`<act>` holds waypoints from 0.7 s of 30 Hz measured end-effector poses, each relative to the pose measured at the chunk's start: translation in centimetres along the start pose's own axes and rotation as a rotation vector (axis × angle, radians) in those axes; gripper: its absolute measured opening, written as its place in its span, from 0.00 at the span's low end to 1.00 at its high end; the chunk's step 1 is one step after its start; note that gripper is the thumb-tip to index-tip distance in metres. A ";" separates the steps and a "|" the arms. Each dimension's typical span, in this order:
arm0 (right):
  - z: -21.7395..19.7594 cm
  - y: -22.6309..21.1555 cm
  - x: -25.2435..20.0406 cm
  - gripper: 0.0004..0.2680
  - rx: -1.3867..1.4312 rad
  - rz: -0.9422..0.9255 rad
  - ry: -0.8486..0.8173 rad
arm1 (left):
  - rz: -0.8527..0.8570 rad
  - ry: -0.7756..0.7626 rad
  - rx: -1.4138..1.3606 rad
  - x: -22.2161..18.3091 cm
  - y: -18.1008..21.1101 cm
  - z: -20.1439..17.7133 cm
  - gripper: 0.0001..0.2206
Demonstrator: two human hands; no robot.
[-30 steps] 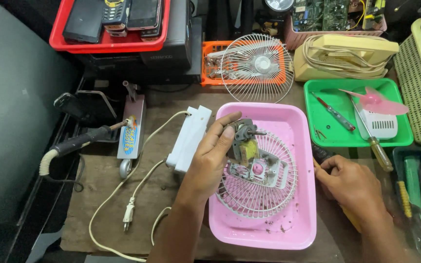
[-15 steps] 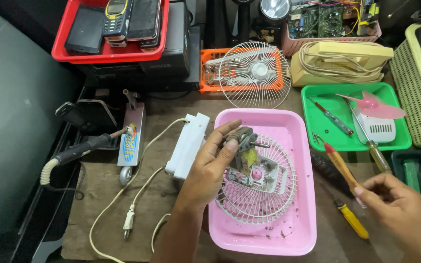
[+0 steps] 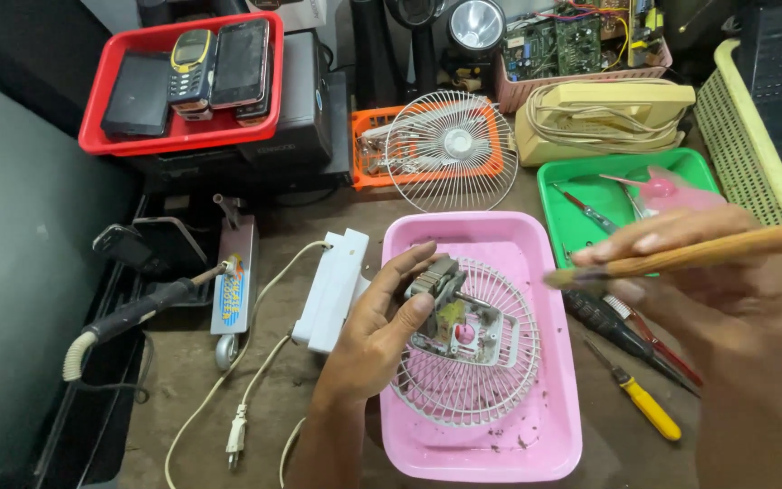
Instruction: Disassembling a small electric fan motor and cleaning its internal components using an electric screwdriver and a brush.
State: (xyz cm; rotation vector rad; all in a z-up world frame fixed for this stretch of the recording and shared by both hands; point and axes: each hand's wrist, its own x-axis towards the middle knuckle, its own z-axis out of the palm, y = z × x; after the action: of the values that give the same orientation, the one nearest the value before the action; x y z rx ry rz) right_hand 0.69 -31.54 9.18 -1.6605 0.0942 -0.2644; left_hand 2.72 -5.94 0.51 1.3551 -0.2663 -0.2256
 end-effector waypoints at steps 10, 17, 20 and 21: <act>4.0 3.4 4.1 0.11 0.170 -0.481 -0.643 | -0.014 -0.014 0.040 0.1 0.3 -0.1 0.26; 4.1 4.6 6.3 0.07 -0.082 -0.475 -0.693 | -0.033 0.005 0.025 0.0 0.0 0.0 0.25; 3.4 5.1 6.8 0.04 -0.176 -0.449 -0.639 | -0.009 0.004 0.099 0.0 0.2 0.0 0.26; 3.0 5.0 6.8 0.04 -0.176 -0.448 -0.638 | -0.010 0.003 0.099 0.0 0.1 0.0 0.26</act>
State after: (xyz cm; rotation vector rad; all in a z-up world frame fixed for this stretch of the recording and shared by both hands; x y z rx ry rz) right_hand 8.42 -30.64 4.81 -1.8562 -0.7582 -0.0507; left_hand 2.75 -5.97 0.62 1.4545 -0.2714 -0.2209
